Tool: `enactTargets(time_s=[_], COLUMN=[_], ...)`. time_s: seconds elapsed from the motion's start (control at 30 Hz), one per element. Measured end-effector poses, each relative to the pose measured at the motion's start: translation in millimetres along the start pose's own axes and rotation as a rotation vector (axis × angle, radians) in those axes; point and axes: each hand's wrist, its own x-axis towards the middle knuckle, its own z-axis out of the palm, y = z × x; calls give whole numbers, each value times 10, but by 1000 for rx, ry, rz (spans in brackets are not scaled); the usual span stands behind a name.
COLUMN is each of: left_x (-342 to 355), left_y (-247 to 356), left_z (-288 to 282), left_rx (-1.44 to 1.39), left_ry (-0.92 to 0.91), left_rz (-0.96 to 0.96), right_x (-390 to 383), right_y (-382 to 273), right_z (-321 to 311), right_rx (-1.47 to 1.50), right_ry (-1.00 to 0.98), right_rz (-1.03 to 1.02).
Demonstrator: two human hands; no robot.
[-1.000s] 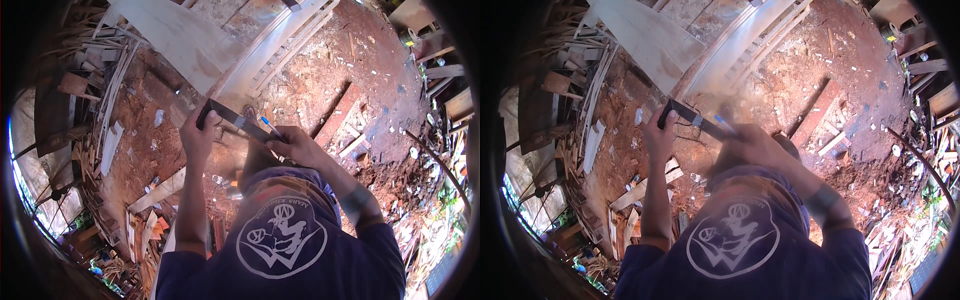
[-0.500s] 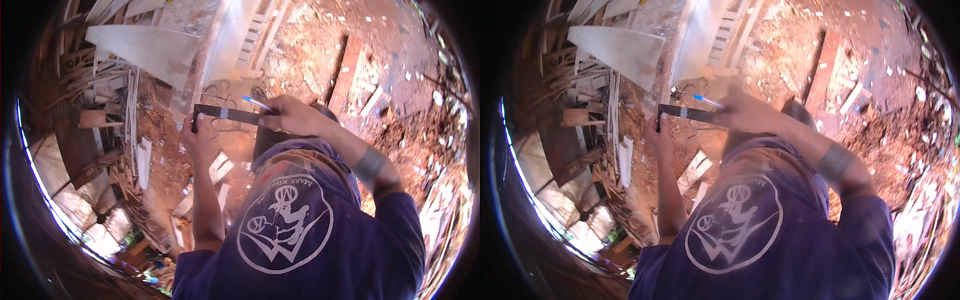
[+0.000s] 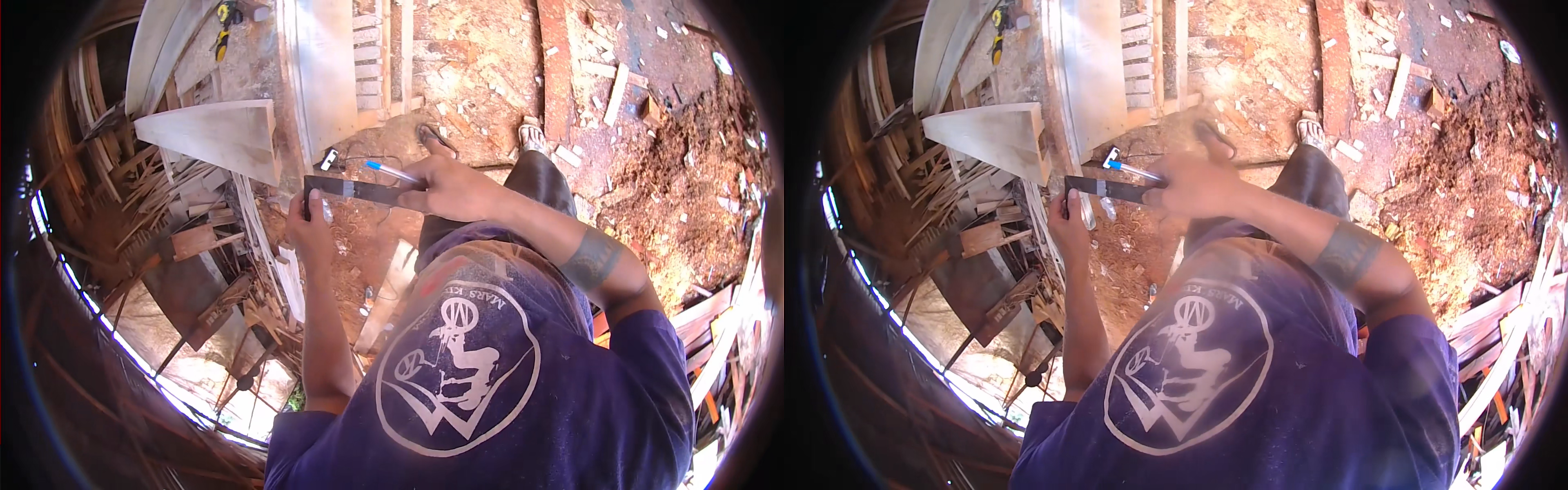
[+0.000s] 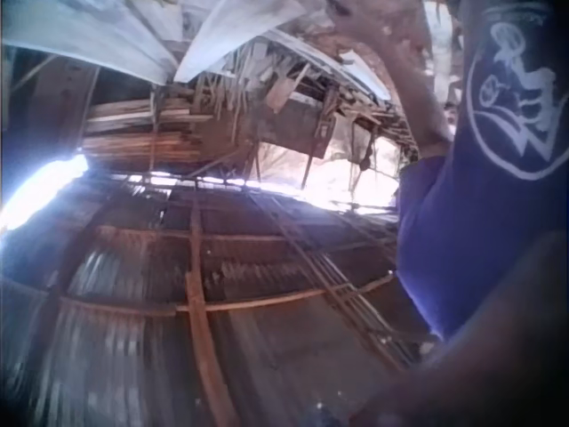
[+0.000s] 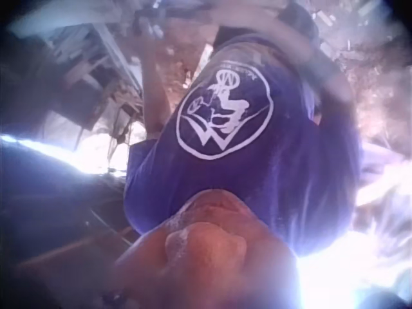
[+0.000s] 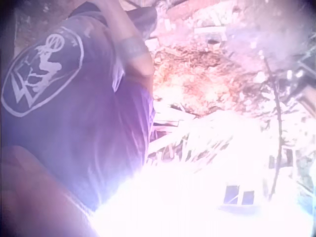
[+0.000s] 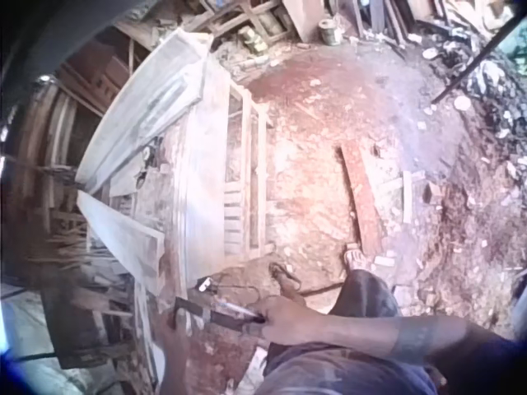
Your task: The person marks a wooden plank using a square and a pen, measures it with a tape measure, and carves into the wood using a hammer and a chisel.
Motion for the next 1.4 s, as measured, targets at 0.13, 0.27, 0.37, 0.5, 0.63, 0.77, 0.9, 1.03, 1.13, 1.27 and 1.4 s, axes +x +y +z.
enactTargets(time_s=[0.13,0.27,0.37,0.5,0.63,0.77,0.9,1.03,1.13,1.27,1.4], left_x=[80,73,219,790,1457,1854,1991,2018,1924,1874,1816], left_y=[34,-138,-204,-413,-748,-1016,-1136,-1036,-941,-1116,-988], left_z=[-26,0,-105,-287,-331,-280,-99,-28,-20,-81,-84], left_rx=[55,0,16,156,246,267,178,80,60,-12,-32], left_ry=[0,66,164,332,390,460,511,556,529,702,731], left_rz=[-18,-4,58,297,208,260,195,167,177,155,134], right_x=[59,125,295,746,1399,1757,1887,1856,1807,1717,1681], right_y=[-27,-173,-288,-459,-495,-537,-470,-468,-376,-424,-621], right_z=[-69,-45,45,280,454,609,720,718,798,955,735], right_rx=[67,80,25,-39,-94,-89,-53,31,-54,37,178], right_ry=[7,-49,-40,18,90,146,219,273,339,361,436], right_rz=[-45,-63,-127,-144,-135,-98,-25,39,-26,-43,-106])
